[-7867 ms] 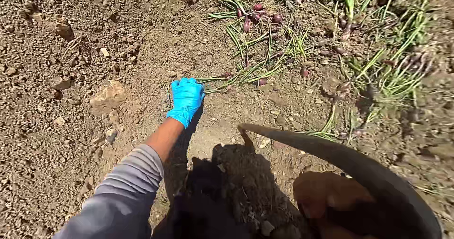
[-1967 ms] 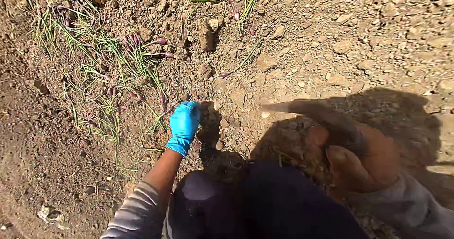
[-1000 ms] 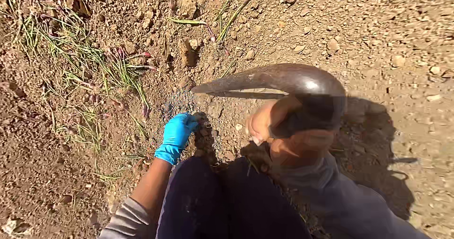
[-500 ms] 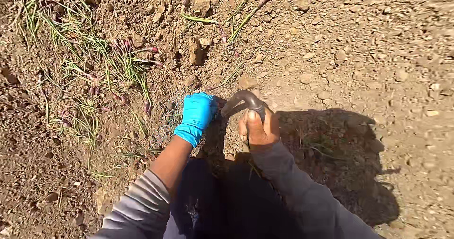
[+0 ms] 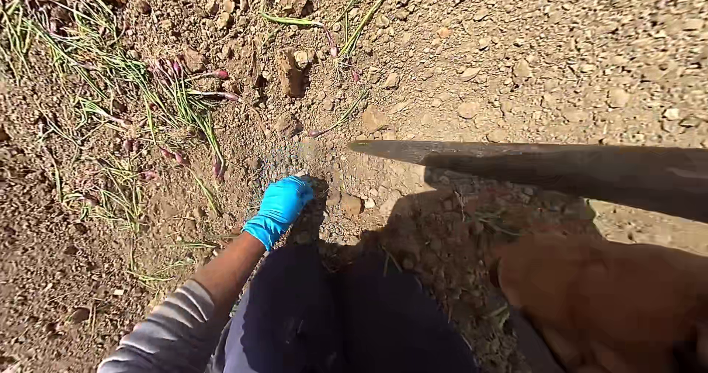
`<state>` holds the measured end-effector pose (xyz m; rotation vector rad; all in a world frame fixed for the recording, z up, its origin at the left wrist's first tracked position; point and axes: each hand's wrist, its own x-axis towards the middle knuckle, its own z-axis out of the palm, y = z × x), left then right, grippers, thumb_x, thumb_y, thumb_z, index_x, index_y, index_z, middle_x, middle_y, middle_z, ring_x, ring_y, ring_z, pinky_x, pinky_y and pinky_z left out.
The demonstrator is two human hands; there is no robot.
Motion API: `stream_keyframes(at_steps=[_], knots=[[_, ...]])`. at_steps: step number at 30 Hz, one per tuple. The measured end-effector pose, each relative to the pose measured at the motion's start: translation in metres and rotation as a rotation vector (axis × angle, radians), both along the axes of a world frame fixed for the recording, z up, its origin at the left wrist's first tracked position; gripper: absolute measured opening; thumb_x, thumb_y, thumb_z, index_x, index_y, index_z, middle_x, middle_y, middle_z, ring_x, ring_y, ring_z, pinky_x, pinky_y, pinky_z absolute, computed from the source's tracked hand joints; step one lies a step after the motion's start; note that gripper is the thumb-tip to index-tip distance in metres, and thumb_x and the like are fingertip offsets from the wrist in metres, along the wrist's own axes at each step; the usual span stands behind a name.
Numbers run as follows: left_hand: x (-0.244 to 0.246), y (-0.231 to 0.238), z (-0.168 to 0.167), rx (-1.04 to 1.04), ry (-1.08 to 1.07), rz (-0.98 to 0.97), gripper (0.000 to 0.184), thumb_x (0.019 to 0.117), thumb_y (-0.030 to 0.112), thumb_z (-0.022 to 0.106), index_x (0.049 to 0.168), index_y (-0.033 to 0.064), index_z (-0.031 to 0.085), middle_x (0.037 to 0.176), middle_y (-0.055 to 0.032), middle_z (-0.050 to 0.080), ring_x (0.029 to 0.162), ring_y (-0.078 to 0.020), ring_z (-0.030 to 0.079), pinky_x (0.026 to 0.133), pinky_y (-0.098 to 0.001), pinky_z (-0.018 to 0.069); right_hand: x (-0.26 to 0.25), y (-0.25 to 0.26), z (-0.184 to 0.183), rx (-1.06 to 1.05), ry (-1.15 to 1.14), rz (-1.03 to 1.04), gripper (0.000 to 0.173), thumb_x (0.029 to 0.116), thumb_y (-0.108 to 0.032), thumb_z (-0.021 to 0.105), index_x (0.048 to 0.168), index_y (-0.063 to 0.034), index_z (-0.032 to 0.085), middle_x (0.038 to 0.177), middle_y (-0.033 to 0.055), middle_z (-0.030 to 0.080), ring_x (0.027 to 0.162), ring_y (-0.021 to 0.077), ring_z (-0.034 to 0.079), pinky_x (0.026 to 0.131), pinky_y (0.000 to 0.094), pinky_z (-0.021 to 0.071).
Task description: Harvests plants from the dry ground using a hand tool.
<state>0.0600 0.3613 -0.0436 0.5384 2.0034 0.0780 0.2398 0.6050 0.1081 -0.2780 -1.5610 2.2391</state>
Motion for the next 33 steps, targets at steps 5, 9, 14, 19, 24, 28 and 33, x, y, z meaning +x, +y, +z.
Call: stream_keyframes(at_steps=[5,9,14,19,24,28,33], knots=[[-0.024,0.031,0.024,0.105,0.118,0.323,0.021,0.1036,0.017,0.063,0.113,0.0034,0.076,0.121,-0.0204,0.071,0.119,-0.0373,0.065,0.104,-0.0623,0.0459,-0.042,-0.053,-0.085,0.366,-0.26,-0.133,0.057,0.0963,-0.059,0.055,0.092,-0.0036,0.065,0.061,-0.0017,0.057,0.052,0.0028,0.055,0.047,0.0239,0.0487],[0.005,0.084,0.037,0.075,0.159,0.048,0.02,0.1019,0.011,0.062,0.113,-0.0014,0.073,0.122,-0.0247,0.068,0.12,-0.0426,0.063,0.104,-0.0635,0.0449,-0.026,-0.058,-0.08,0.341,-0.405,-0.118,0.054,0.1007,-0.064,0.045,0.09,-0.0136,0.059,0.059,-0.0074,0.051,0.047,0.0006,0.05,0.042,0.0219,0.0452],[0.029,0.077,-0.021,0.106,0.203,-0.125,0.021,0.1001,0.021,0.066,0.112,0.007,0.077,0.127,-0.0196,0.068,0.124,-0.0403,0.06,0.104,-0.0629,0.0434,0.035,-0.002,-0.026,0.275,-0.196,-0.041,0.042,0.1008,-0.063,0.047,0.101,-0.0245,0.064,0.074,-0.0126,0.062,0.065,-0.0019,0.061,0.06,0.016,0.0509],[-0.027,0.098,-0.015,0.072,0.451,0.018,0.031,0.0986,0.026,0.068,0.124,0.0076,0.072,0.129,-0.024,0.065,0.126,-0.045,0.058,0.102,-0.068,0.0421,0.025,0.005,-0.044,0.554,-0.432,-0.149,0.051,0.1012,-0.067,0.041,0.108,-0.021,0.062,0.063,-0.0082,0.056,0.049,0.0018,0.054,0.043,0.0236,0.0485],[-0.031,0.108,0.007,0.102,0.178,0.363,0.027,0.1047,0.021,0.06,0.118,-0.0001,0.071,0.116,-0.0216,0.072,0.114,-0.0374,0.067,0.101,-0.061,0.0486,0.012,0.015,-0.01,0.19,0.005,-0.128,0.037,0.0979,-0.055,0.057,0.09,-0.0188,0.062,0.071,-0.0072,0.059,0.064,0.0043,0.06,0.061,0.0219,0.0529],[-0.004,0.132,0.018,0.309,0.01,0.676,0.02,0.1015,0.018,0.066,0.107,-0.0012,0.069,0.094,-0.0143,0.072,0.086,-0.0244,0.07,0.084,-0.0471,0.057,-0.017,-0.016,-0.098,0.528,-0.366,-0.265,0.057,0.0984,-0.055,0.053,0.094,-0.0003,0.066,0.059,0.0014,0.057,0.048,0.006,0.055,0.045,0.0283,0.0478],[0.047,0.144,-0.006,0.077,0.21,-0.103,0.019,0.0982,0.018,0.067,0.112,0.0101,0.077,0.123,-0.018,0.07,0.123,-0.0409,0.06,0.103,-0.066,0.0413,0.025,0.013,-0.031,0.33,-0.269,-0.244,0.04,0.0987,-0.064,0.051,0.099,-0.0261,0.065,0.068,-0.0119,0.06,0.056,-0.0011,0.058,0.05,0.0177,0.0501]])
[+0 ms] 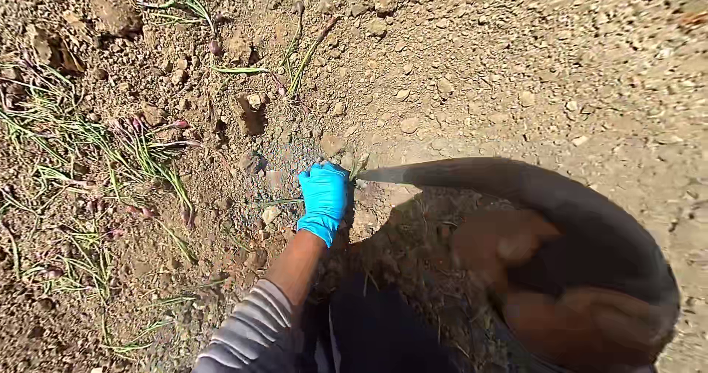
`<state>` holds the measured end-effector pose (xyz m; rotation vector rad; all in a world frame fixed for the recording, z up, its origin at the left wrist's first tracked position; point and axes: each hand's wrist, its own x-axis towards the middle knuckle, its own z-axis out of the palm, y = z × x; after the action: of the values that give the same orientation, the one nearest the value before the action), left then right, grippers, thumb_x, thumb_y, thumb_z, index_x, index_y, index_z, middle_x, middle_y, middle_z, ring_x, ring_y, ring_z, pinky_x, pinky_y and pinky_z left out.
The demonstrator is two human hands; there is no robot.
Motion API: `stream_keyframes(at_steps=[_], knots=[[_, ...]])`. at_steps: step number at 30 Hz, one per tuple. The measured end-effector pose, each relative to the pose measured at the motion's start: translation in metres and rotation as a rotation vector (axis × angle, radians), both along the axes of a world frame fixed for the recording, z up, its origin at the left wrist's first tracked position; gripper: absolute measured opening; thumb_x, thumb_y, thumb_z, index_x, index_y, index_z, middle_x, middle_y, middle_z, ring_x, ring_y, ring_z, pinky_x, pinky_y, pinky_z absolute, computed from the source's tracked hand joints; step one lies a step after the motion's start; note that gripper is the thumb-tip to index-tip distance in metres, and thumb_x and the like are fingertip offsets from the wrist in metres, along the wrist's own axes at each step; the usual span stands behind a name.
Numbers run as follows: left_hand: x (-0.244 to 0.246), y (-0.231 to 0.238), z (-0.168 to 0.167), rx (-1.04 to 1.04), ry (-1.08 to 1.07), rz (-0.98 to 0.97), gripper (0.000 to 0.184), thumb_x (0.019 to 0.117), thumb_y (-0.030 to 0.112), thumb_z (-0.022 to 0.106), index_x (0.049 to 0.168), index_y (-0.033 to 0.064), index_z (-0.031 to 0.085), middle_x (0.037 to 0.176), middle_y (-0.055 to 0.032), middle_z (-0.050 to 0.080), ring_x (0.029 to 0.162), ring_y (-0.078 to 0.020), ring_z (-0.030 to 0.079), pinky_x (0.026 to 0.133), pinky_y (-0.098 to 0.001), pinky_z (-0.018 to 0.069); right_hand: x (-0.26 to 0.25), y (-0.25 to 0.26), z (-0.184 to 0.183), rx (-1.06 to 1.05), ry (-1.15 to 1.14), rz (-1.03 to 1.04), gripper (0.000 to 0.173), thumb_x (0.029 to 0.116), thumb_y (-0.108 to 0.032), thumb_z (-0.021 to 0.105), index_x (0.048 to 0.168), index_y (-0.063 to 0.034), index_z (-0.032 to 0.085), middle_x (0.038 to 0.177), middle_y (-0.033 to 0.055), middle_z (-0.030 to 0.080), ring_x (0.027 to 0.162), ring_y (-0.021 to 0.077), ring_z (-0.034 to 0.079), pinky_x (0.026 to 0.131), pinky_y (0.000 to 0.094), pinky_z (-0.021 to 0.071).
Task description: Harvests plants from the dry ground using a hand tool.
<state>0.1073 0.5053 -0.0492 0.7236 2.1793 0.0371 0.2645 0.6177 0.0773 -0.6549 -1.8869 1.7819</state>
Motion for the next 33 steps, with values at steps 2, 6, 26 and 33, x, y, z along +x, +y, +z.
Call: stream_keyframes(at_steps=[2,6,26,33], knots=[[-0.016,0.0,-0.007,-0.029,0.054,-0.056,0.025,0.0984,0.02,0.066,0.121,0.0171,0.076,0.13,-0.0142,0.069,0.129,-0.0378,0.058,0.108,-0.0652,0.0374,0.014,0.02,0.0,0.051,0.049,-0.033,0.037,0.0978,-0.063,0.053,0.098,-0.029,0.066,0.069,-0.0141,0.061,0.059,-0.0019,0.059,0.052,0.017,0.0503],[-0.029,-0.008,0.016,0.436,0.204,0.02,0.017,0.0944,0.011,0.069,0.109,0.0083,0.078,0.106,-0.022,0.072,0.106,-0.0442,0.066,0.093,-0.0678,0.0442,0.004,0.053,-0.011,0.223,-0.244,-0.117,0.055,0.0992,-0.068,0.044,0.091,-0.0155,0.059,0.063,-0.0101,0.055,0.051,0.0022,0.055,0.045,0.0275,0.0508],[0.013,-0.027,0.008,0.302,0.091,-0.273,0.038,0.0834,0.014,0.083,0.121,0.0129,0.077,0.12,-0.0227,0.07,0.113,-0.0477,0.062,0.093,-0.0699,0.0441,-0.012,0.081,-0.076,0.342,-0.278,-0.11,0.059,0.0983,-0.057,0.05,0.091,0.0008,0.06,0.06,-0.0045,0.053,0.049,0.002,0.05,0.047,0.0256,0.047],[0.054,0.014,-0.008,0.564,0.189,-0.531,0.014,0.0905,0.023,0.075,0.097,0.0126,0.081,0.098,-0.0133,0.075,0.096,-0.0364,0.07,0.086,-0.0585,0.0508,-0.014,0.072,-0.013,0.234,-0.193,-0.163,0.046,0.101,-0.058,0.049,0.09,-0.0146,0.059,0.065,-0.0106,0.054,0.051,0.0003,0.052,0.046,0.0231,0.0478]])
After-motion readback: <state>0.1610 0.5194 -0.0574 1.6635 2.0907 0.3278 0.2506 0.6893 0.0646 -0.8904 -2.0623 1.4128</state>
